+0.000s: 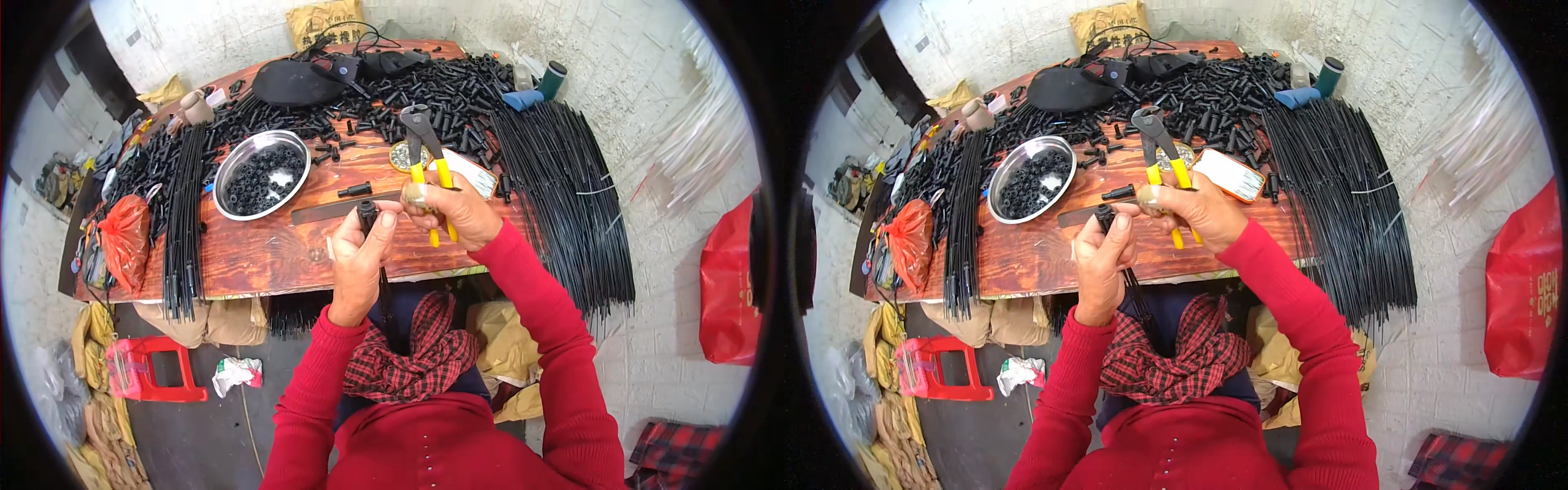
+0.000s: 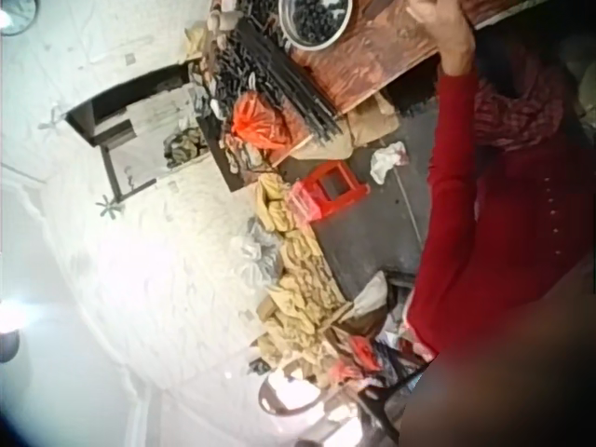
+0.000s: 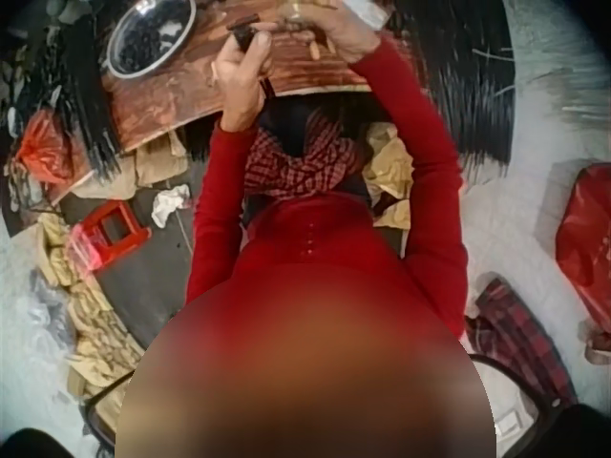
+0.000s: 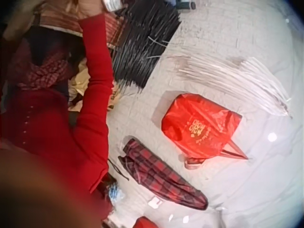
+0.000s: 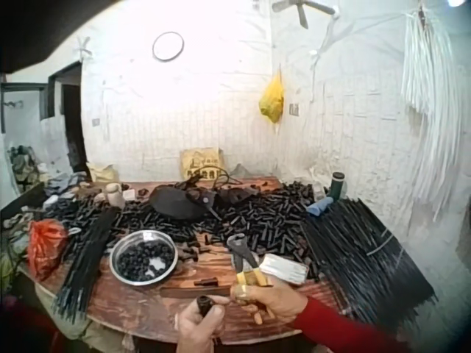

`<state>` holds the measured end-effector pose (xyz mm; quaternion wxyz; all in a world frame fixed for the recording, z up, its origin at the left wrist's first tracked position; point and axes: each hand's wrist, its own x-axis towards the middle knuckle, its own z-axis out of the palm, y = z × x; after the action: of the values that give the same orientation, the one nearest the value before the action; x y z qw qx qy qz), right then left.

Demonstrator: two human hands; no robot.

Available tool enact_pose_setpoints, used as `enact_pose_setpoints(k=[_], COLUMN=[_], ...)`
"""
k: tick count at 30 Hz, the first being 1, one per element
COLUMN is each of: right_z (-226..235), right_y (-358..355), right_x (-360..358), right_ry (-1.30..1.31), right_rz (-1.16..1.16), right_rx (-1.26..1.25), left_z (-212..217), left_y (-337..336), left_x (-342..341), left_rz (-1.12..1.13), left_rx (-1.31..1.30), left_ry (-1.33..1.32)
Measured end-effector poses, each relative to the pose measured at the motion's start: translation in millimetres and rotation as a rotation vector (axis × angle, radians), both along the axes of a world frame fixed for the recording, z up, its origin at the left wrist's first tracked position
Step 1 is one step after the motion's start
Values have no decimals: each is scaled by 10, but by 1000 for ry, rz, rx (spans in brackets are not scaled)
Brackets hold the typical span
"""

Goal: Assembling mechanical components by attaching plastic connectors to bundles of black rods and using pliers to secure them.

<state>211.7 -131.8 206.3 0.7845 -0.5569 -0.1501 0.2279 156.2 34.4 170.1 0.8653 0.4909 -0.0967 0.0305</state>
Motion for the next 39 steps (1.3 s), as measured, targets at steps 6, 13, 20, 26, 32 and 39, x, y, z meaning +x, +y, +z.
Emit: enact_pose_setpoints(k=[6, 13, 20, 26, 32, 39], right_z=[98, 92, 127, 181, 169, 150], right_y=[54, 13, 12, -88, -122, -131], right_x=[-307, -458, -650, -648, -637, -614], right_ry=[-366, -861, -440, -406, -745, -961], right_rz=[-158, -265, -206, -157, -212, -286], right_rx=[-301, -397, -197, -295, -346, -424], left_z=[17, 95, 73, 97, 135, 76], left_y=[32, 138, 128, 110, 68, 71], left_x=[-120, -207, -237, -243, -241, -229], left_rz=[18, -144, -203, -220, -202, -216], left_rx=[2, -125, -62, -97, -45, 5], left_ry=[48, 75, 27, 21, 29, -11])
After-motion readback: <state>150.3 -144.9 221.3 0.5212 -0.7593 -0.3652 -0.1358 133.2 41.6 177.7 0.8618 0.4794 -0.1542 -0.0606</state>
